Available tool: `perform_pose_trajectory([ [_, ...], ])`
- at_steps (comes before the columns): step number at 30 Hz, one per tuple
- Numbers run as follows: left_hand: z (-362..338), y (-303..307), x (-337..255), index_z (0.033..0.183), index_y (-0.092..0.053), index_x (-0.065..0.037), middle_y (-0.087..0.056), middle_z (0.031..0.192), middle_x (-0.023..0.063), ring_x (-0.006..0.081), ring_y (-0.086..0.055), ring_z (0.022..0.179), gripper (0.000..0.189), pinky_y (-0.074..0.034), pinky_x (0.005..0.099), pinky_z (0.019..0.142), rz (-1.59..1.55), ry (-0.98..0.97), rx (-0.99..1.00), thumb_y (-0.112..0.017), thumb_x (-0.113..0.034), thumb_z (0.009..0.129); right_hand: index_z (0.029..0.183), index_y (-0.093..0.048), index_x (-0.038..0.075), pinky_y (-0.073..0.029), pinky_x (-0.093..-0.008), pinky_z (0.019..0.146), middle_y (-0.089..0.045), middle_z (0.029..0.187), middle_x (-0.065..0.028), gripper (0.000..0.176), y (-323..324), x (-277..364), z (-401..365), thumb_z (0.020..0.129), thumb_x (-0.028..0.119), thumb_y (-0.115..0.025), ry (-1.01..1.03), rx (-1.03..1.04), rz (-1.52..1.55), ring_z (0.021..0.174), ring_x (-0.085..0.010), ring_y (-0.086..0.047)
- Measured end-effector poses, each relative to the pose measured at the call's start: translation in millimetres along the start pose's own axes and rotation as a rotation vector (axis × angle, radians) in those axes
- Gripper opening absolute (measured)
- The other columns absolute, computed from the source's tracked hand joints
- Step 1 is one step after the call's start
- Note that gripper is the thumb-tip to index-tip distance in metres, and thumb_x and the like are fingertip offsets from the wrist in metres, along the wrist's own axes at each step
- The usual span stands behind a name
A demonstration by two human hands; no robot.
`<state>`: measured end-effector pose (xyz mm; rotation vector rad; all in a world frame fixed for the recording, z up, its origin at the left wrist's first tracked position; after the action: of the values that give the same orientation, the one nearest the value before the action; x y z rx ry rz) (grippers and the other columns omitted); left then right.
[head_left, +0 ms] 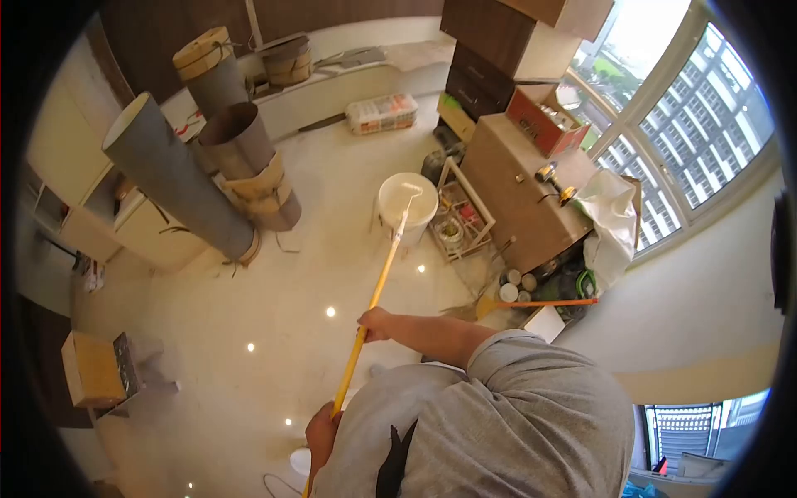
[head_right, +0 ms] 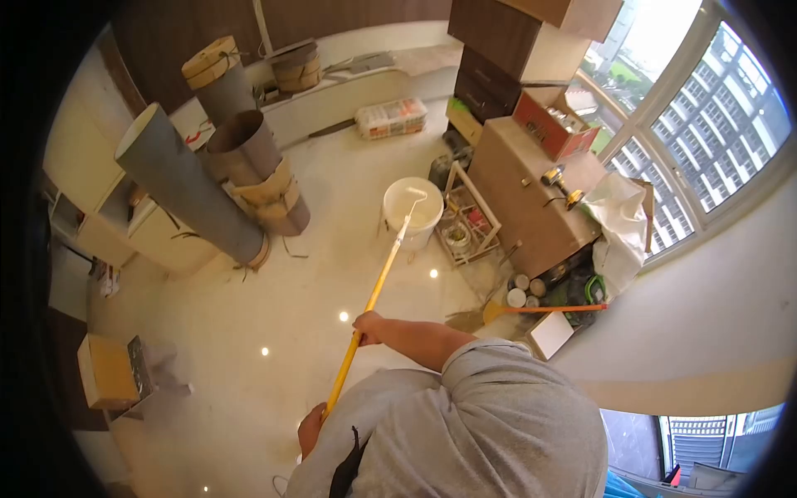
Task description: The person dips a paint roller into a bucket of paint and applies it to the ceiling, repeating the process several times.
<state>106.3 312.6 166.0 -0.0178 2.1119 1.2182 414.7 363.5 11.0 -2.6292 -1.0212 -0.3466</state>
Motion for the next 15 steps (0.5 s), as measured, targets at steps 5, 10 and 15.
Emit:
perform_pose_trajectory([
  [5,-55.0,0.5,43.1,0.114,-0.068,-0.012,-0.072,0.086,0.0155,0.0357,-0.070,0.083,0.043,-0.054,0.0475,0.069,0.451,0.259,0.016,-0.073,-0.043,0.085,0.113,-0.052,-0.004,-0.064,-0.0479,0.073,-0.061,0.094,-0.0165,0.018,0.1,1.5,7.3,0.097,0.005,-0.056,-0.011,0.015,0.058,0.080,-0.0335,-0.069],
  [10,-176.1,35.2,161.9,0.115,-0.066,-0.011,-0.071,0.088,0.0145,0.0332,-0.068,0.084,0.046,-0.053,0.0462,0.071,0.435,0.753,0.486,-0.072,-0.046,0.085,0.111,-0.054,-0.004,-0.064,-0.0474,0.073,-0.061,0.094,-0.0166,0.017,-3.5,-16.5,20.5,0.097,0.004,-0.055,-0.012,0.043,0.029,0.082,-0.0334,-0.069],
  [15,-164.6,44.6,165.8,0.117,-0.064,-0.010,-0.070,0.093,0.0137,0.0293,-0.066,0.088,0.046,-0.051,0.0430,0.075,0.340,0.763,0.501,-0.072,-0.044,0.086,0.100,-0.064,0.000,-0.063,-0.0431,0.073,-0.066,0.091,-0.0133,0.011,-11.4,-35.0,33.1,0.093,0.008,-0.062,0.041,0.029,0.047,0.086,-0.0281,-0.070],
])
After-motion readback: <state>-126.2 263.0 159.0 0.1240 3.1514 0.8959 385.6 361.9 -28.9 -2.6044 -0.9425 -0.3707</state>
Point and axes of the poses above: each hand's wrist, its own z-axis towards the middle knuckle, its own y-axis out of the back of the hand, x = y × z, the point moved 2 cm from there along z, towards the middle knuckle
